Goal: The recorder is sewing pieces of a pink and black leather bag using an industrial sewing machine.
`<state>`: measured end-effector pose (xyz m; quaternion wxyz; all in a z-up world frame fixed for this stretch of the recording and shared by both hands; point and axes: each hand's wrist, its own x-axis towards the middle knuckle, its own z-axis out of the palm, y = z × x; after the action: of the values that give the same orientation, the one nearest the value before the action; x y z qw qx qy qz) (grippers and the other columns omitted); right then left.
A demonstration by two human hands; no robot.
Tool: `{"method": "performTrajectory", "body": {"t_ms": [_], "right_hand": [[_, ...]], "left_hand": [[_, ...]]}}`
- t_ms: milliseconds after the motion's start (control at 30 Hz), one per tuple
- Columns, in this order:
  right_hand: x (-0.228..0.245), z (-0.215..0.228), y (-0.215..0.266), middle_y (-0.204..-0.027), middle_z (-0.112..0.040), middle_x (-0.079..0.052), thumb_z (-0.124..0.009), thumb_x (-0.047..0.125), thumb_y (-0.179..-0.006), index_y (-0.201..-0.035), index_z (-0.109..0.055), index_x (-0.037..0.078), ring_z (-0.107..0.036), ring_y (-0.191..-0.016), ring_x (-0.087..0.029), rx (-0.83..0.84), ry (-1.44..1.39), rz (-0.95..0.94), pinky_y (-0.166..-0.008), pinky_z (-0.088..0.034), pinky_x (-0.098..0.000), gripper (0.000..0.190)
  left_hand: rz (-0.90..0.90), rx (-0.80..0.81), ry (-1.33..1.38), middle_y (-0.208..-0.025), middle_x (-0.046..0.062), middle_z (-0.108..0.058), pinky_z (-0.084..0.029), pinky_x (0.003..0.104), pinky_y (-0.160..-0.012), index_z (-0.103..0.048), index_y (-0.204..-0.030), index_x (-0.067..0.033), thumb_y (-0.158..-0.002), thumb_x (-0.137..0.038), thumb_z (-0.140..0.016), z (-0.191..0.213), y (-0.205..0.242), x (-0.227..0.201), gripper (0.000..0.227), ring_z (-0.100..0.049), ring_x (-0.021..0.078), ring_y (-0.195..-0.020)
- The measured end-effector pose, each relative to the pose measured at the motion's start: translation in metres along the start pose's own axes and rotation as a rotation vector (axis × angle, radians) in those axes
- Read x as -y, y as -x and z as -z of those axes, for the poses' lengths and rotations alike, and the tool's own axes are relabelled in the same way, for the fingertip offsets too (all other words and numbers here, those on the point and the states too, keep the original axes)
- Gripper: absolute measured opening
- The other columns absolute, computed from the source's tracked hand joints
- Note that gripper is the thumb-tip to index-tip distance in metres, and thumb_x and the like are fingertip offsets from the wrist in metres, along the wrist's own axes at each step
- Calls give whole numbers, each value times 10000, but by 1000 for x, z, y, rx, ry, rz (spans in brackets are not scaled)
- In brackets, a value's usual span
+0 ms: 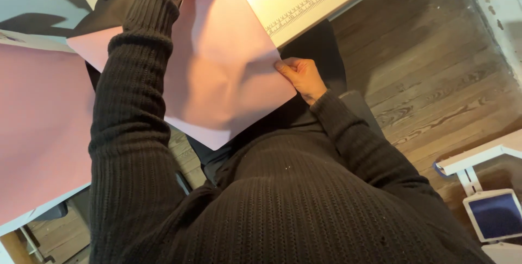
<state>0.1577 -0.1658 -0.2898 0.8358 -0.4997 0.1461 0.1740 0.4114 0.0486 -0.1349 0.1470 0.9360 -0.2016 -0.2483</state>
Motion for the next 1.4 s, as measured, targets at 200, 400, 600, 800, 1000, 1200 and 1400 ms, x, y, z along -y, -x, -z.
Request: {"method": "performTrajectory", "body": {"t_ms": [200,400,600,800,1000,1200,1400], "right_hand": [[-23,12,-7,-926,-765,-96,-711,211,-983,-1086,-744,-72,-688,-794,-123,-122,153,-94,-713,-574,-276,303],[-5,4,0,-1161,-705,-124,-745,173,-998,-1276,-598,-102,-663,-1033,-142,44,265,303,-886,-538,-291,417],[-5,-3,-9,-819,-586,28,-706,235,-1081,-991,-692,-75,-473,-721,-30,-68,275,277,-612,-378,-215,323],[28,-36,-4,-688,-543,110,-678,222,-1026,-953,-730,-14,-389,-609,10,-144,301,380,-522,-299,-209,252],[-11,-18,-15,-725,-474,101,-670,231,-1084,-940,-700,-29,-347,-657,1,-139,182,299,-564,-272,-204,298],[-20,-21,-9,-838,-646,65,-653,216,-1047,-1021,-725,-32,-518,-757,-11,-130,102,251,-675,-450,-194,259],[-39,-19,-17,-851,-703,16,-667,249,-1018,-1012,-738,-36,-570,-757,-45,-200,156,150,-683,-495,-225,293]], "left_hand": [[-570,-164,181,-1017,66,-748,-597,342,-730,-733,-1115,-65,-1012,-214,-797,-29,0,7,192,-716,167,-902],[-585,-148,168,-852,54,-704,-549,294,-635,-760,-1063,-74,-954,-163,-861,-30,14,-18,174,-682,147,-739],[-680,-178,179,-815,64,-683,-533,266,-610,-757,-1076,-31,-943,-133,-892,-33,16,-15,215,-668,134,-716],[-554,-81,247,-734,84,-662,-466,287,-566,-777,-1091,-34,-995,-114,-838,-18,19,-14,139,-585,147,-623],[-641,-123,399,-1012,56,-767,-628,218,-758,-713,-1063,-11,-952,-74,-791,-40,11,-6,150,-763,81,-880],[-600,-106,151,-860,101,-749,-553,309,-659,-780,-993,-51,-934,-173,-850,-41,23,-34,152,-709,194,-749],[-559,-2,133,-882,69,-771,-578,338,-714,-779,-977,-103,-886,-254,-828,-47,27,-50,184,-747,203,-787]]}}
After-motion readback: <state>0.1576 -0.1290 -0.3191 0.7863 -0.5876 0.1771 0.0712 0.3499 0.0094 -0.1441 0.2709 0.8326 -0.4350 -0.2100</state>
